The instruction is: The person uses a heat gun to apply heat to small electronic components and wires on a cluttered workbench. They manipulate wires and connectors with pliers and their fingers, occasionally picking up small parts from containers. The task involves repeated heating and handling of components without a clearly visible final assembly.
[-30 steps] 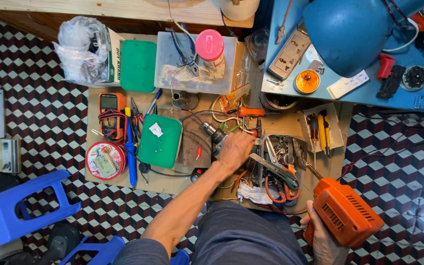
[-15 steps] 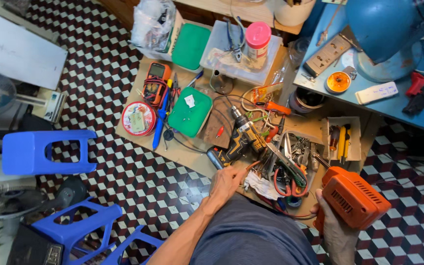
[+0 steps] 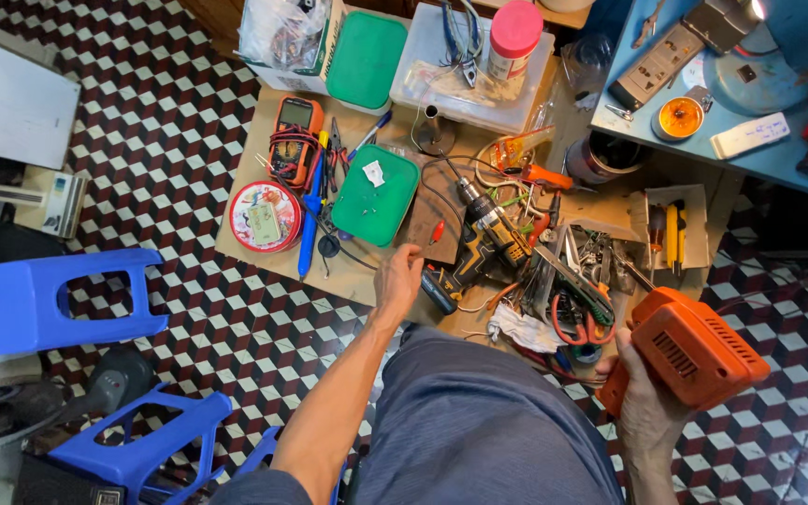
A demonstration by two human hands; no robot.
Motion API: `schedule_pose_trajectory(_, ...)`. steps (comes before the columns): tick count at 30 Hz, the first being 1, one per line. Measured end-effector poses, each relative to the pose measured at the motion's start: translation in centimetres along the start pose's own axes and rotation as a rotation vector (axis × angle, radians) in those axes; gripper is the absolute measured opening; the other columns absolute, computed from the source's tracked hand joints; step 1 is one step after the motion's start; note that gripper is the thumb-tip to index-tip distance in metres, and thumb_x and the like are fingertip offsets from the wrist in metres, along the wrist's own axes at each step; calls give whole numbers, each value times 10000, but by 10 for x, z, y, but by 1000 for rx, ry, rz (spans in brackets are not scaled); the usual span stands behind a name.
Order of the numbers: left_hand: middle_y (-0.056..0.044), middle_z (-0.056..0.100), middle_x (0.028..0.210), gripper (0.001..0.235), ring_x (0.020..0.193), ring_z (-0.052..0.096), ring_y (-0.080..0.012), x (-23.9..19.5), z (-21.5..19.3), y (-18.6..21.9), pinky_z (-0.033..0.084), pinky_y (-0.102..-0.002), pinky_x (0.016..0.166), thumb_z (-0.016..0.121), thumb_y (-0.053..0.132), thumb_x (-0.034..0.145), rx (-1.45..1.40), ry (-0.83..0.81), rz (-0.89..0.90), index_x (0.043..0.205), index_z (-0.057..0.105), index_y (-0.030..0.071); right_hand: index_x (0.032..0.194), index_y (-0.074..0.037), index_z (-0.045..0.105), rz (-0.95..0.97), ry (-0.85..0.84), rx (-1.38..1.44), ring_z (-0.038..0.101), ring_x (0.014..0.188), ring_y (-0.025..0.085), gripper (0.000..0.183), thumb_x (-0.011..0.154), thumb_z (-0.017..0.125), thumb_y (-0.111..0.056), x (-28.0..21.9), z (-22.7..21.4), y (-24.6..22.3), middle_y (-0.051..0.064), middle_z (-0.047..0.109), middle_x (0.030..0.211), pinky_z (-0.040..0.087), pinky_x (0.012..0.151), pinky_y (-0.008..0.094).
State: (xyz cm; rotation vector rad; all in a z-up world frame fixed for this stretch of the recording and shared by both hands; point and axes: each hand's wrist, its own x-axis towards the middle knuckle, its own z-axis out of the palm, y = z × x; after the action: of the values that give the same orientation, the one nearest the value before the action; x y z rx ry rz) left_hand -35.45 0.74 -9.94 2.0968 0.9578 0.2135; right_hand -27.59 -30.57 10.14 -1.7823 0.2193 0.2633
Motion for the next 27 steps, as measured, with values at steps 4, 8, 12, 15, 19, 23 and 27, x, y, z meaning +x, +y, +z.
schedule_pose_trajectory(4, -160, 723, 1071, 329, 981, 695, -349, 32, 9, -3, 550, -438, 801, 756, 140, 864, -15, -88, 165, 1155, 637, 44, 1188, 11, 610, 43, 154, -22, 669, 678, 157, 266, 986, 710, -131, -18, 26, -3, 75, 671, 875, 564, 577, 292)
schedule_pose_trajectory(8, -212, 663, 1060, 386, 983, 642, -412, 59, 26, -5, 523, -471, 805, 800, 135, 825, 4, -143, 243, 1139, 601, 33, 1195, 18, 627, 105, 273, -44, 650, 653, 161, 259, 990, 705, -121, -34, 44, -3, 115, 670, 812, 552, 579, 283)
schedule_pose_trajectory(12, -197, 650, 1085, 340, 989, 642, -403, 69, 42, -14, 524, -464, 806, 775, 110, 837, -22, -152, 283, 1113, 590, 38, 1186, 15, 631, 101, 337, -46, 647, 659, 157, 248, 990, 703, -121, -45, 58, -3, 106, 672, 813, 548, 587, 281)
schedule_pose_trajectory(15, -181, 656, 1095, 306, 982, 651, -391, 72, 42, -15, 529, -454, 802, 761, 122, 864, -42, -179, 239, 1112, 596, 52, 1179, 14, 635, 69, 336, -50, 646, 664, 154, 240, 991, 702, -120, -41, 65, -7, 99, 674, 813, 545, 593, 280)
schedule_pose_trajectory(19, -186, 672, 1017, 312, 907, 664, -388, 72, 25, -1, 535, -458, 746, 781, 154, 841, -40, -161, 235, 1079, 609, 47, 1170, 11, 639, 28, 302, -49, 643, 670, 150, 230, 991, 700, -120, -28, 74, -13, 90, 676, 813, 540, 601, 279)
schedule_pose_trajectory(23, -115, 751, 867, 152, 784, 722, -320, 74, -1, 26, 550, -443, 678, 727, 231, 930, -83, -132, 136, 965, 672, 94, 1161, 9, 644, -15, 272, -45, 641, 676, 146, 219, 991, 698, -119, -15, 74, -14, 81, 678, 814, 535, 609, 278)
schedule_pose_trajectory(27, -96, 767, 821, 196, 735, 721, -311, 91, -16, 58, 537, -451, 643, 731, 304, 937, -14, -166, 83, 928, 699, 111, 1152, 6, 649, -77, 248, -39, 639, 682, 142, 209, 991, 696, -119, -5, 62, -14, 72, 680, 814, 531, 617, 276)
